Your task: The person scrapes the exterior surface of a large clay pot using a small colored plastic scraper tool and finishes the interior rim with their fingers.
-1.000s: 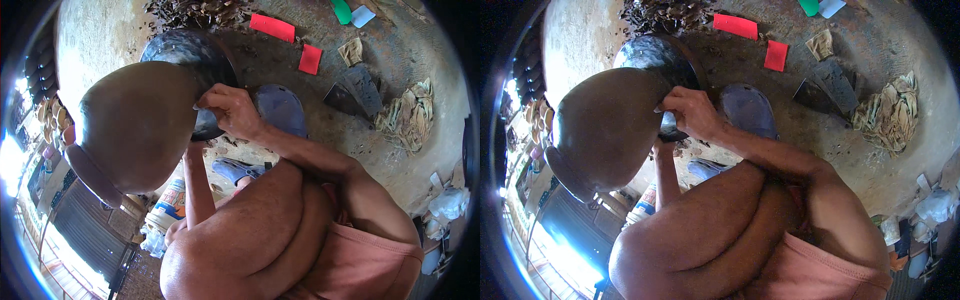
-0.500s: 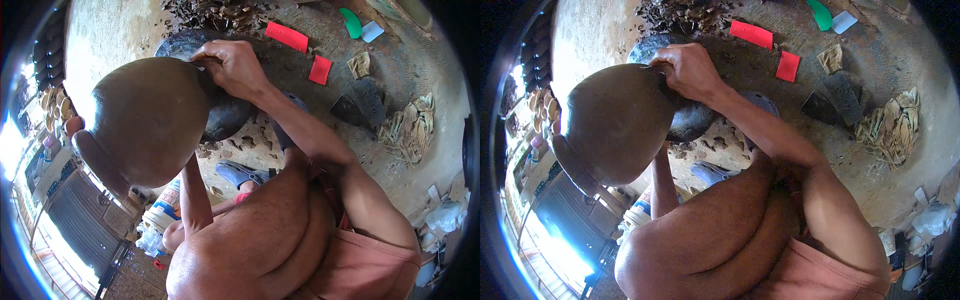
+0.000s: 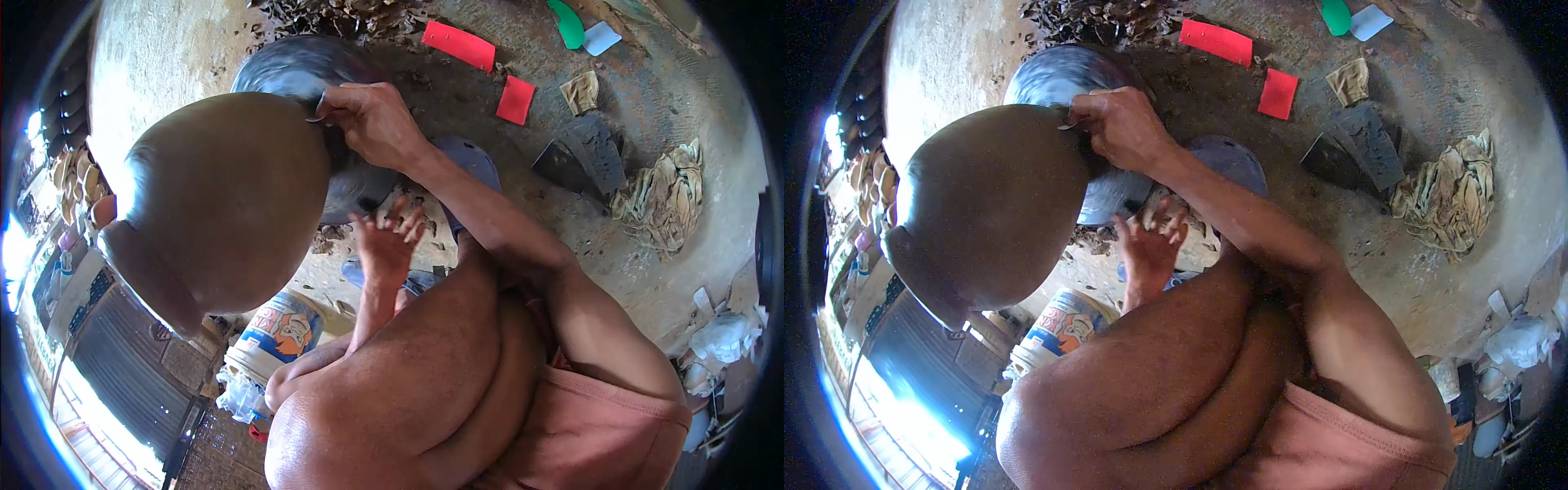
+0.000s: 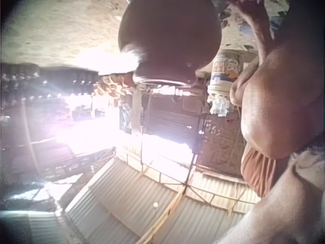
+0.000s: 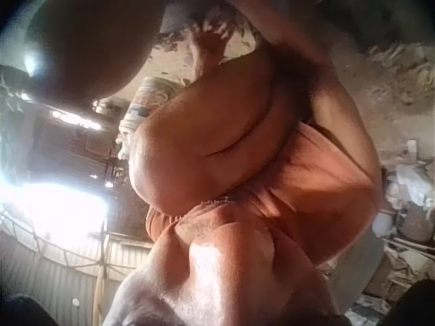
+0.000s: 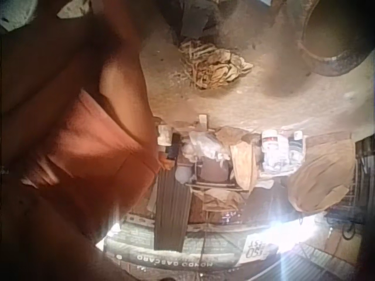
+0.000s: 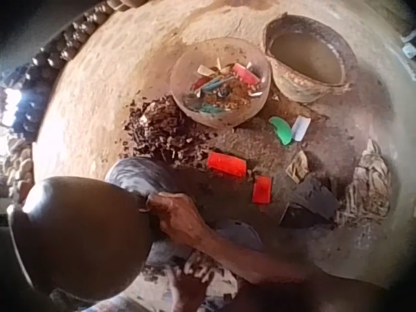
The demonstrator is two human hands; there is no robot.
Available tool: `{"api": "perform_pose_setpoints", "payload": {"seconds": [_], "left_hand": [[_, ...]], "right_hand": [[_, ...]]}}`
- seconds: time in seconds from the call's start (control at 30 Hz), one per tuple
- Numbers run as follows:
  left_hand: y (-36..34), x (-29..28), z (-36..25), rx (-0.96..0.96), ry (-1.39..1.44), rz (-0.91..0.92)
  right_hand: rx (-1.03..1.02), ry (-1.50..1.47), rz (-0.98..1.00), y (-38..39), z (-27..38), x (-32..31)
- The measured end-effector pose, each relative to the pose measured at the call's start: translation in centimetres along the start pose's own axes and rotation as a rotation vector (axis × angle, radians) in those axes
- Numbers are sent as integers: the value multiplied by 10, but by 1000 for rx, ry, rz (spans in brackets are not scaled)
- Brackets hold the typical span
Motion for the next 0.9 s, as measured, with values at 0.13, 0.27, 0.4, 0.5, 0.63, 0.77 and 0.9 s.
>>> {"api": "perform_pose_setpoints", "payload": {"seconds": [0.13,0.27,0.4,0.5,0.63,0.77,0.9], "left_hand": [[-46,-84,-99,364,-423,50],[-88,-120,-140,584,-669,-150],[-28,-24,-25,258,44,-265],[7,7,-14,24,-200,-142],[-42,-58,-109,386,-237,-90],[-42,-11,-76,541,6,-287],[-7,-17,-12,25,-179,-69]], "right_hand": [[30,-6,-8,4,0,-1],[24,-15,-10,12,6,1],[46,22,-41,17,-1,-11],[67,16,-34,20,-6,-8],[70,59,-68,18,4,-12],[118,78,-28,25,-2,-3],[137,47,-40,23,4,2]]}}
Point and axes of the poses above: each hand's wrist, its own y-axis away from the middle knuckle, its own x-axis out of the palm, z = x × y, the point moved 4 cm from there along -y, towards the middle knuckle, and after that the axes turned 7 degrees about x, right-handed, at the moved point
